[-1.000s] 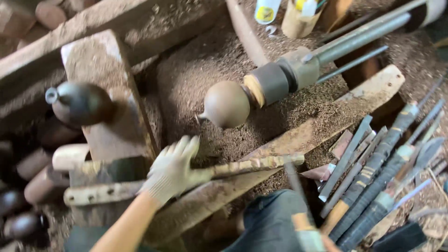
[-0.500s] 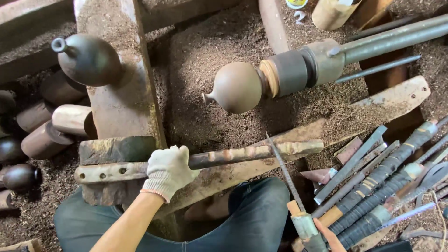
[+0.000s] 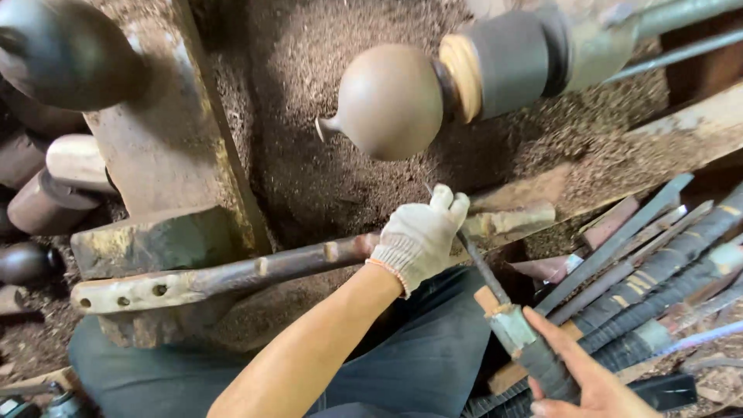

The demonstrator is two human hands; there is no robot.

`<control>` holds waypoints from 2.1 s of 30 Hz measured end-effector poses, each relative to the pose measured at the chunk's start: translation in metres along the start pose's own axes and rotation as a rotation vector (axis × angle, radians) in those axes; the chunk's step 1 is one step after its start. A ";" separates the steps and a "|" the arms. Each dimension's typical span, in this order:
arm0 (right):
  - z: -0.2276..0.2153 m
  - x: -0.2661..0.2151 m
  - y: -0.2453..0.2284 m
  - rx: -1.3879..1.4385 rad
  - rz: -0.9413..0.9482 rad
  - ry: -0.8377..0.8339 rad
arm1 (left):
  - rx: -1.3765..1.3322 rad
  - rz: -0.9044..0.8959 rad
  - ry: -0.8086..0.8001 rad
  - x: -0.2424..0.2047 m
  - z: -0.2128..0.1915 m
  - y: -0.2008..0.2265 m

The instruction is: The person sits at a lathe holding a rotating clay pot against a flat metal file, shaping and smoothing the pot's surface. They briefly stop the lathe to reposition the pot, then resume filing, and finally remove the finished pot from the lathe.

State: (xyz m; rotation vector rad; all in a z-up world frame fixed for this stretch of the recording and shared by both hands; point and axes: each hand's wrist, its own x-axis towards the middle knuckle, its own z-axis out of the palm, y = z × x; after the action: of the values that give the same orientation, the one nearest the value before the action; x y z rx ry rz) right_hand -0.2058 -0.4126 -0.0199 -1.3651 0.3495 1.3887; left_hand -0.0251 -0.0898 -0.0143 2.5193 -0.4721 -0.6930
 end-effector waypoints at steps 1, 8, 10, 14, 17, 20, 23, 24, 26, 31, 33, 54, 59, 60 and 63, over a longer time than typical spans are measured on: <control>-0.001 0.001 -0.013 0.000 -0.027 0.012 | -0.011 -0.053 -0.045 0.005 -0.005 0.003; -0.021 0.014 -0.039 0.055 0.033 -0.137 | -0.069 -0.260 -0.107 0.026 0.010 -0.004; -0.026 0.017 -0.042 0.085 0.085 -0.147 | -0.081 -0.289 -0.089 0.024 0.007 -0.002; -0.036 0.023 -0.039 0.094 0.119 -0.141 | -0.118 -0.351 -0.074 0.022 -0.013 0.007; -0.044 0.031 -0.017 0.009 0.093 -0.142 | -0.102 -0.339 -0.068 0.023 -0.001 0.003; -0.031 0.032 -0.023 0.006 -0.037 -0.098 | -0.074 -0.310 -0.051 0.021 -0.008 0.007; -0.021 0.033 -0.025 -0.014 -0.152 -0.077 | -0.078 -0.285 -0.052 0.021 -0.007 0.005; -0.023 0.033 -0.011 -0.012 -0.154 -0.074 | -0.076 -0.282 -0.053 0.021 -0.006 0.003; -0.026 0.033 0.016 0.003 -0.268 -0.100 | -0.089 -0.240 -0.040 0.022 -0.003 0.001; -0.006 0.031 -0.004 0.035 -0.163 -0.049 | -0.108 -0.188 -0.062 0.023 -0.009 0.000; 0.004 0.030 -0.015 0.014 -0.133 -0.002 | -0.119 -0.176 -0.075 0.024 -0.009 -0.002; 0.059 0.037 0.018 0.301 -0.341 0.058 | -0.063 -0.063 -0.141 0.027 -0.015 -0.003; 0.078 0.038 -0.024 0.261 -0.097 0.280 | -0.065 -0.037 -0.123 0.026 -0.020 -0.001; 0.070 0.041 0.015 0.264 -0.098 0.281 | -0.064 -0.035 -0.125 0.026 -0.018 -0.002; 0.057 0.044 0.060 0.245 -0.315 0.117 | -0.065 -0.020 -0.097 0.027 -0.015 -0.004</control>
State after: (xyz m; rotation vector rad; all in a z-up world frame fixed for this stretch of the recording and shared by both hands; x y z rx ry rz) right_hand -0.2721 -0.3664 -0.0676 -1.2400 0.3522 0.9759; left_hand 0.0054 -0.0934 -0.0154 2.4409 -0.4506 -0.8285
